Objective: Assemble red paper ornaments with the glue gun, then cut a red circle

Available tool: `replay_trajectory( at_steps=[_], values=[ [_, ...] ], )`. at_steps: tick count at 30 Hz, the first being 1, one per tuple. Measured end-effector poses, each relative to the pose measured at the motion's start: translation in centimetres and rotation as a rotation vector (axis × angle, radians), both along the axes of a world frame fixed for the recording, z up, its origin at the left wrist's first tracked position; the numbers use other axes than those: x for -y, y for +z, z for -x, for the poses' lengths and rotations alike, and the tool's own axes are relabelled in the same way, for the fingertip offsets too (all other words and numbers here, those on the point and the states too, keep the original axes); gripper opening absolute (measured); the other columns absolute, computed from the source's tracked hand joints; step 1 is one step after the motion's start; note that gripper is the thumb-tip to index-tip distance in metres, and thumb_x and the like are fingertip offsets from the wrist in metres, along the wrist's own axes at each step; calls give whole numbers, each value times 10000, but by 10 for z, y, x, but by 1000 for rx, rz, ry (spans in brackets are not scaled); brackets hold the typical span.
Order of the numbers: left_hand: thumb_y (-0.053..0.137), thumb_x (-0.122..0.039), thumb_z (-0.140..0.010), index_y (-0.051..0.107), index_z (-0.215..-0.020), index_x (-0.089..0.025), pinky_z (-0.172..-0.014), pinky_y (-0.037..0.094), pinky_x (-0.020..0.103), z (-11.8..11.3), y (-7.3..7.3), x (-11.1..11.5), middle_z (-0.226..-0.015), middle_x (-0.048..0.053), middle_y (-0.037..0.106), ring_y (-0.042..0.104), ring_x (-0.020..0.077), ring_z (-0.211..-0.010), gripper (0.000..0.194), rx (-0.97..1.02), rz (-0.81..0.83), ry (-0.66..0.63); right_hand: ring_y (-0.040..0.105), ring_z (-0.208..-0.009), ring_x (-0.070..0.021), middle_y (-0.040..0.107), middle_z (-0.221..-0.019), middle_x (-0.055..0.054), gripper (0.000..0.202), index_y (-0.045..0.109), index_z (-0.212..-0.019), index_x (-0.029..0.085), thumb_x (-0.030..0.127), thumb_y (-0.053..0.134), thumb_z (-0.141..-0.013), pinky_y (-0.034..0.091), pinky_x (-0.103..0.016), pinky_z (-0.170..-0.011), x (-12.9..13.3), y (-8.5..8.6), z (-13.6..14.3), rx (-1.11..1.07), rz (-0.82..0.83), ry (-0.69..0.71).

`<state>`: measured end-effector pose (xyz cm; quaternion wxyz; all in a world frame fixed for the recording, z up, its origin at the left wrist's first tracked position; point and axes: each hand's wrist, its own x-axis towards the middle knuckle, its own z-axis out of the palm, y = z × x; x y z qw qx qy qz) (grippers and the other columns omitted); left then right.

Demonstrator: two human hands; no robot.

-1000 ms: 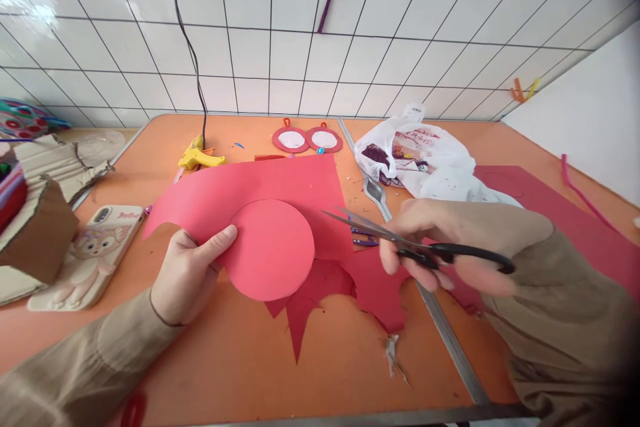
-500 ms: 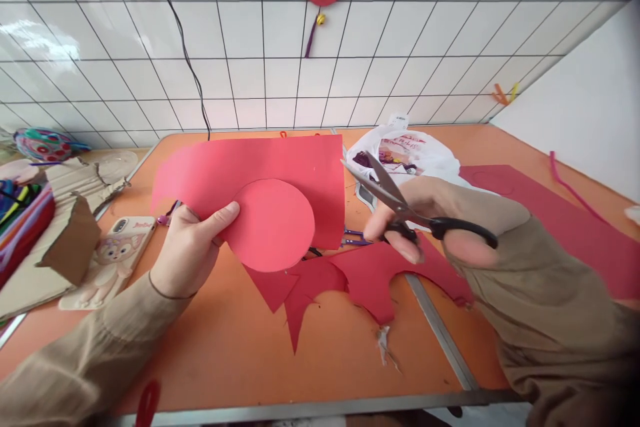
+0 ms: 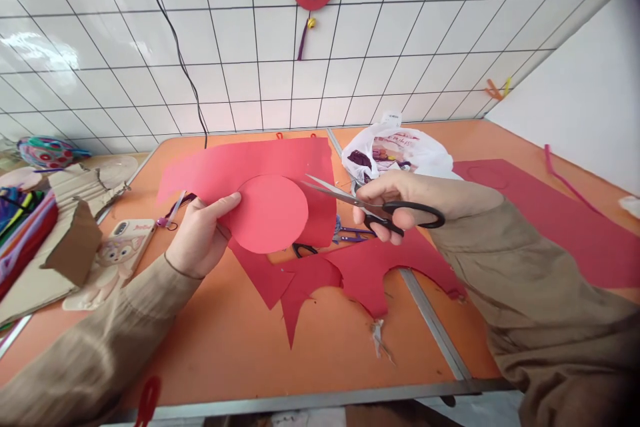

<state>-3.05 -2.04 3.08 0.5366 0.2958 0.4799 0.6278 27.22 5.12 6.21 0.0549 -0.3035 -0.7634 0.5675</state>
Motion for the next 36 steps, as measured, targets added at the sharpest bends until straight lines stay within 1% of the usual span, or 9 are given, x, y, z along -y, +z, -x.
replay_trajectory(
  at_steps=[6,11,15,19,25,28,31,34,36],
  values=[
    [802,-137,-724,784,-913,-169,-663,602,212,-3,-8,-1,-896,42,811,751,195,-844,193,96,9,-28,638,-542,-138,696,-713,-65,694,625,-984,104,740,699,-715,433,-223,-453,-7,-8,-4,-16,61,52],
    [808,-205,-753,782,-1015,-202,-795,633,289,-7,-11,7,-1073,70,801,741,271,-1020,262,60,-15,-123,659,-531,-135,709,-725,-62,736,620,-1002,106,758,717,-674,445,-210,-452,-7,-12,0,-5,139,83],
    [834,-274,-740,781,-1043,-207,-841,641,361,-9,-13,12,-1114,98,790,729,326,-1058,314,11,-9,-187,679,-547,-140,716,-729,-61,701,634,-984,107,735,729,-687,489,-215,-476,-5,-12,5,-33,157,121],
    [839,-285,-733,756,-1122,-189,-846,641,387,-12,-13,16,-1088,113,794,718,345,-1081,409,-24,-20,-188,688,-557,-141,721,-737,-70,724,645,-1007,93,741,723,-693,489,-205,-470,-5,-11,6,-48,150,147],
    [806,-278,-784,682,-1268,-172,-900,614,402,-10,-14,20,-1129,113,780,707,329,-1107,511,-121,-153,-165,711,-585,-167,729,-751,-80,762,655,-1103,85,714,752,-684,539,-227,-504,-5,-16,5,-26,151,133],
    [796,-262,-795,708,-1224,-180,-914,603,387,-7,-14,21,-1109,95,786,708,312,-1104,446,-152,-198,-149,733,-653,-188,738,-797,-95,745,653,-1101,98,700,766,-678,553,-224,-519,-6,-23,6,-31,179,142],
    [816,-259,-764,759,-1081,-184,-874,608,357,-5,-8,20,-1075,74,793,721,296,-1063,331,-130,-168,-120,712,-635,-162,732,-802,-88,701,647,-1107,104,672,760,-712,527,-204,-505,-7,-25,7,-50,169,142],
    [839,-223,-718,769,-879,-177,-758,610,276,-2,4,16,-947,43,804,742,251,-957,182,-86,-102,-55,648,-553,-121,705,-758,-65,727,647,-1126,92,701,717,-736,512,-216,-517,-8,-20,8,-76,139,161],
    [852,-195,-691,750,-789,-158,-698,597,235,2,14,11,-851,37,796,742,221,-879,146,-67,-92,-22,619,-543,-119,678,-720,-48,821,660,-1127,84,766,711,-672,517,-242,-546,-7,-13,7,-22,133,149]
  ],
)
